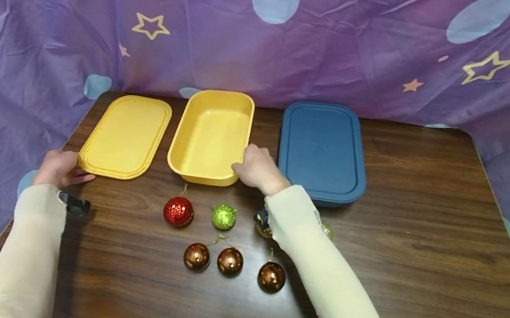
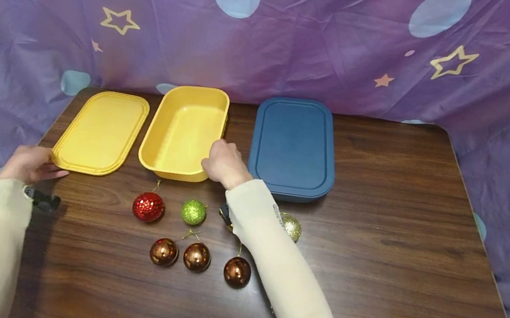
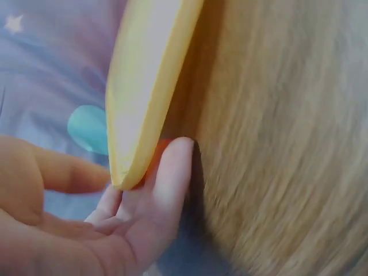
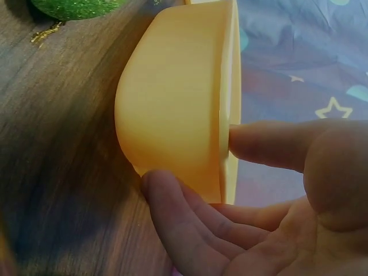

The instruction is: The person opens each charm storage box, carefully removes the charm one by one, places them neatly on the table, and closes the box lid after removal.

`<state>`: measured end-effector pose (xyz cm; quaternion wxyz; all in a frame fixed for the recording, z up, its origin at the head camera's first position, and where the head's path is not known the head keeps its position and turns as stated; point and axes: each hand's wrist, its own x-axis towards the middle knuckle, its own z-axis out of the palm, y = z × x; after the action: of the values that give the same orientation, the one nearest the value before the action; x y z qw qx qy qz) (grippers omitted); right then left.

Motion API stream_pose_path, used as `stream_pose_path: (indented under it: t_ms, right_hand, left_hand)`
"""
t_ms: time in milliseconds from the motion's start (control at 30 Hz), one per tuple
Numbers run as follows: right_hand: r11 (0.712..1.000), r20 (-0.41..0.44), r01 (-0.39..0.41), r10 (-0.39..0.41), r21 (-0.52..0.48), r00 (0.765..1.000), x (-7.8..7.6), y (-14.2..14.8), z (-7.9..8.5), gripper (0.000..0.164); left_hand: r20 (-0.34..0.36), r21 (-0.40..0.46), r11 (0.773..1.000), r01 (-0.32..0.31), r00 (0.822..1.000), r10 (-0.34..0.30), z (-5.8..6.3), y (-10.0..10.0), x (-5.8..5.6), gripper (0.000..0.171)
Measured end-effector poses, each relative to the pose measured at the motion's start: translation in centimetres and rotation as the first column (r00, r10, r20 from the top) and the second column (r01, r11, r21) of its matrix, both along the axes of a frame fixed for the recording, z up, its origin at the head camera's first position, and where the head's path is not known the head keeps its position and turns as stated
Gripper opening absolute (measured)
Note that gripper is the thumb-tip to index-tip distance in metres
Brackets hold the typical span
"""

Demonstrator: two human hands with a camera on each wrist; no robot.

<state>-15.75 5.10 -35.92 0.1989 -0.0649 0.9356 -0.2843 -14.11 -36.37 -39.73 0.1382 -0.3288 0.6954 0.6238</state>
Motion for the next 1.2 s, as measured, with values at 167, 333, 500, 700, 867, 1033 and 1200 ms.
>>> stream_pose_path:
  t_ms: [167, 333, 500, 700, 867, 1033, 1200]
  right_hand:
    - [1.000, 0.001, 0.009, -0.009, -0.005, 1.000, 0.0, 0.0, -0.1, 0.021]
    - [1.000, 0.000, 0.006, -0.006, -0.006, 1.000, 0.1, 0.0, -0.2, 0.022]
    - [1.000, -0.001, 0.004, -0.004, 0.003, 1.000, 0.1, 0.0, -0.2, 0.023]
    - [1.000, 0.000, 0.010, -0.010, 0.007, 1.000, 0.1, 0.1, -0.2, 0.025]
    - [1.000, 0.005, 0.016, -0.016, 0.013, 1.000, 0.1, 0.1, -0.3, 0.027]
    - [1.000, 0.006, 0.015, -0.015, 0.014, 1.000, 0.1, 0.1, -0.3, 0.030]
    - [1.000, 0.001, 0.010, -0.010, 0.010, 1.000, 0.1, 0.1, -0.3, 0.030]
  left_hand:
    - [0.038, 0.284, 0.951, -0.120, 0.993, 0.114, -0.3, -0.9, -0.2, 0.036]
    - [0.079, 0.438, 0.881, -0.177, 0.984, 0.158, -0.9, -2.0, -0.4, 0.054]
    - [0.128, 0.626, 0.751, -0.208, 0.978, 0.164, -0.6, -1.8, -0.1, 0.036]
    - [0.130, 0.769, 0.608, -0.198, 0.980, 0.154, 0.1, -1.1, 0.2, 0.010]
    - [0.115, 0.839, 0.517, -0.171, 0.984, 0.139, 0.6, -0.6, 0.2, 0.010]
    - [0.042, 0.868, 0.489, -0.084, 0.995, 0.095, 1.1, -0.3, 0.1, 0.020]
    - [-0.082, 0.852, 0.522, 0.040, 0.995, 0.058, 1.8, 0.1, 0.3, 0.026]
